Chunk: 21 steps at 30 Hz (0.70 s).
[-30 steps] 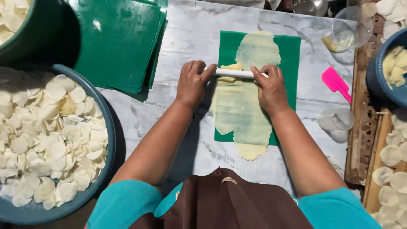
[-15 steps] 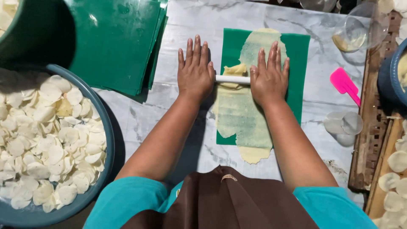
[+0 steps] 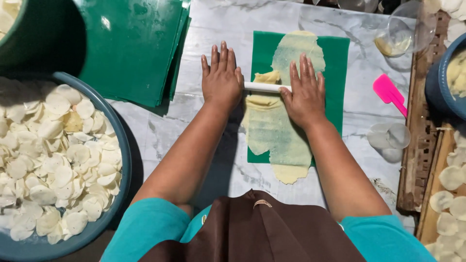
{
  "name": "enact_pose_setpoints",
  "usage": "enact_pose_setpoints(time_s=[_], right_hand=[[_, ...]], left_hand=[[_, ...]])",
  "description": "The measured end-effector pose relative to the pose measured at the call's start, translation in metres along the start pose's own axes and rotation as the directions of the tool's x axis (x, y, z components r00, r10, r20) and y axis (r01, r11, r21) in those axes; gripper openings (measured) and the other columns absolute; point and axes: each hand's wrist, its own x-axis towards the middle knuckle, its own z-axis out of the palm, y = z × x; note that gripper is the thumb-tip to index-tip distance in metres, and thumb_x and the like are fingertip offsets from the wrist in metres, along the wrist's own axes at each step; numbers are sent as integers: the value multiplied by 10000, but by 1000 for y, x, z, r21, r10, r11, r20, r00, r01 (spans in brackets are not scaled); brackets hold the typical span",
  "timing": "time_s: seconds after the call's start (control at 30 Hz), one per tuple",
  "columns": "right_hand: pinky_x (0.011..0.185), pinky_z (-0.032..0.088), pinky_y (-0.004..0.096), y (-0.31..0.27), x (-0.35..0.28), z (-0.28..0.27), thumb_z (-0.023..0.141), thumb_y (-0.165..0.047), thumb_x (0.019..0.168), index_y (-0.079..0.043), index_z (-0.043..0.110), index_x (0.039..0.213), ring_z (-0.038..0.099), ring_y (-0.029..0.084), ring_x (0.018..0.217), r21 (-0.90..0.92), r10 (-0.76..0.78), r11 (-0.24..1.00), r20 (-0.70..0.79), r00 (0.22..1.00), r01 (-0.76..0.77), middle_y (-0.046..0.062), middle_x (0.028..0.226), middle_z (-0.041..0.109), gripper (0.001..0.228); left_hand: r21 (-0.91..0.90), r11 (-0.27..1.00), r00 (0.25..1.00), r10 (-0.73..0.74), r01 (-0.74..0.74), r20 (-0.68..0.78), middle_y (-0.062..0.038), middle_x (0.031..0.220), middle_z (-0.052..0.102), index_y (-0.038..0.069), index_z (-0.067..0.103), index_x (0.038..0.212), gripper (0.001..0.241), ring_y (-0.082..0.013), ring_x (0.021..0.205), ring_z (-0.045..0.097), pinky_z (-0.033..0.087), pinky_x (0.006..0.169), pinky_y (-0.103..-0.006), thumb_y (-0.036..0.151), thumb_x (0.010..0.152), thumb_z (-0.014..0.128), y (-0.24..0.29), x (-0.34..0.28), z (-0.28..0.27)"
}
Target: Rolling out dough into thin sheets using a rolling pin on a flat surface.
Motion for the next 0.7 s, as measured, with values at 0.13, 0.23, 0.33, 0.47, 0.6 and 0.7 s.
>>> enact_pose_setpoints(time_s=[0.13,0.23,0.33,0.47,0.6,0.7], right_hand=[[905,374,494,18,-10,-2,661,-146,948,-183,636,1304,508,344,1093,116,-210,967,-141,967,227,88,1162,549,359],[827,381,466,16,-17,-6,650,-43,945,-145,633,1280,536,345,1006,-46,-312,950,-194,930,309,95,1096,569,351],[857,373,473,6,-37,-20,613,-43,939,-124,603,1344,530,355,1072,-40,-290,957,-167,942,288,106,1150,568,414],[915,419,373,17,-52,15,606,-253,1002,-265,624,1399,532,197,1078,-128,-281,958,-226,933,258,-35,1137,506,398],[1074,357,542,-5,-42,8,455,-402,1106,-35,482,1524,426,415,1436,-30,-237,971,-216,947,236,256,1629,364,558],[1119,320,575,-9,-39,16,491,-479,1092,7,391,1586,376,440,1483,-93,-207,977,-227,952,190,297,1640,328,700]], left_hand=[[-30,999,997,-22,24,77,-101,1721,137,94,249,1630,648,-294,1590,67,-67,1249,-577,365,1042,251,0,11,-9],[-40,999,999,3,-1,47,-94,1721,152,97,252,1632,639,-284,1591,61,-92,1252,-556,353,1046,254,2,-2,-14],[-35,999,999,33,-34,-16,-115,1722,140,94,246,1641,663,-286,1594,49,-73,1262,-564,288,1015,347,7,-20,-29],[-89,996,990,19,-6,141,-125,1745,106,95,218,1660,652,-313,1611,-8,-116,1272,-556,338,1060,288,6,-31,-32],[-87,996,990,10,2,138,-117,1750,76,89,199,1668,657,-314,1610,-17,-105,1280,-539,337,1064,266,5,-24,-30],[-89,996,993,5,5,117,-119,1751,65,80,192,1671,662,-314,1609,-27,-105,1280,-540,341,1066,259,8,-28,-28]])
